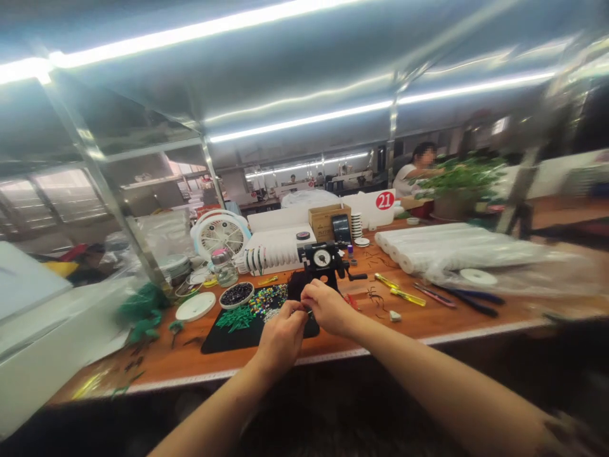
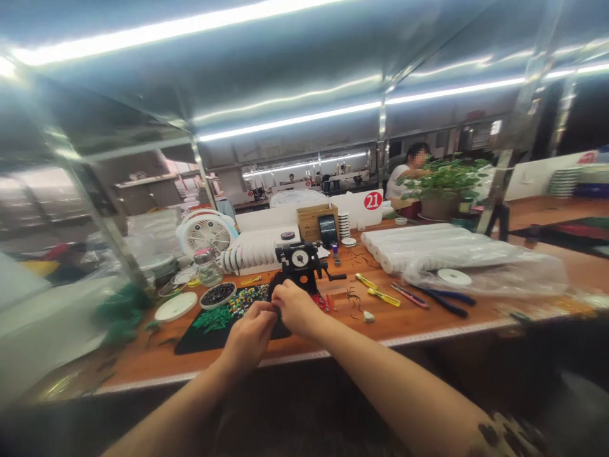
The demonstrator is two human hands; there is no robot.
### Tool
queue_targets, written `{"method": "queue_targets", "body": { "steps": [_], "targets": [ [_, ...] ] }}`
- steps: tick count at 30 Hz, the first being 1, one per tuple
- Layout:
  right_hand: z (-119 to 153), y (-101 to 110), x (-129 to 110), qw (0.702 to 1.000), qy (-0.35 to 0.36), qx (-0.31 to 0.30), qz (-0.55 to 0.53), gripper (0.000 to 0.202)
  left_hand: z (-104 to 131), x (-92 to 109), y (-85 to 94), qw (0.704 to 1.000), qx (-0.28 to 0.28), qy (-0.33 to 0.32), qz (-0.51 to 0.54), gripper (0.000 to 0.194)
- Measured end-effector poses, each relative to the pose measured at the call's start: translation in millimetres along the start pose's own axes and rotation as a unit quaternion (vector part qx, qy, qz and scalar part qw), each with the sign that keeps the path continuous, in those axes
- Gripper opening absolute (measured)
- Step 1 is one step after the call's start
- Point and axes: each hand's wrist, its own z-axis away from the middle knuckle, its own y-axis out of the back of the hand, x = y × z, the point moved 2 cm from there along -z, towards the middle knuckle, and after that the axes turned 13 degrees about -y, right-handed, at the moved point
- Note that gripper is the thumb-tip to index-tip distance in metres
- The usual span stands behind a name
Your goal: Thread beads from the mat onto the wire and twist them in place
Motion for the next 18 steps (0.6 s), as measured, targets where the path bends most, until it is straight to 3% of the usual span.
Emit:
{"method": "queue_targets", "body": {
  "steps": [2, 4, 6, 7, 8, 10, 12, 16, 18],
  "targets": [
    [-12.7, 1.5, 1.6, 0.999, -0.031, -0.027, -0.023, 0.014, -0.7, 0.9, -2.7, 0.997, -0.012, -0.047, -0.067, 0.024],
    [-17.9, 2.9, 3.1, 0.998, -0.036, -0.044, -0.029, 0.014, -3.0, 1.6, -4.3, 0.996, -0.012, -0.072, -0.054, 0.024],
    [-14.8, 4.3, 4.8, 0.998, -0.045, -0.04, -0.034, 0.015, -6.0, 0.5, -4.2, 0.998, 0.015, -0.034, 0.041, 0.021],
    [-10.5, 5.1, 5.5, 0.998, -0.049, -0.019, -0.038, 0.014, -7.0, -1.9, -4.1, 0.991, 0.04, 0.027, 0.123, 0.016],
    [-4.7, 6.0, 6.0, 0.997, -0.053, 0.016, -0.046, 0.012, -7.2, -5.1, -4.8, 0.968, 0.069, 0.109, 0.217, 0.011],
    [9.4, 5.9, 7.0, 0.991, -0.067, 0.098, -0.067, 0.01, -5.2, -11.2, -8.6, 0.879, 0.111, 0.269, 0.379, 0.01],
    [23.3, 0.1, 8.5, 0.983, -0.096, 0.129, -0.091, 0.015, -2.9, -14.3, -13.1, 0.805, 0.123, 0.352, 0.461, 0.015],
    [41.4, -23.1, 9.7, 0.977, -0.128, 0.018, -0.169, 0.013, -1.3, -14.4, -17.3, 0.784, 0.128, 0.358, 0.491, 0.018],
    [46.3, -27.7, 9.2, 0.981, -0.097, 0.035, -0.167, 0.015, -0.7, -13.0, -16.4, 0.787, 0.125, 0.353, 0.49, 0.019]
  ]
}}
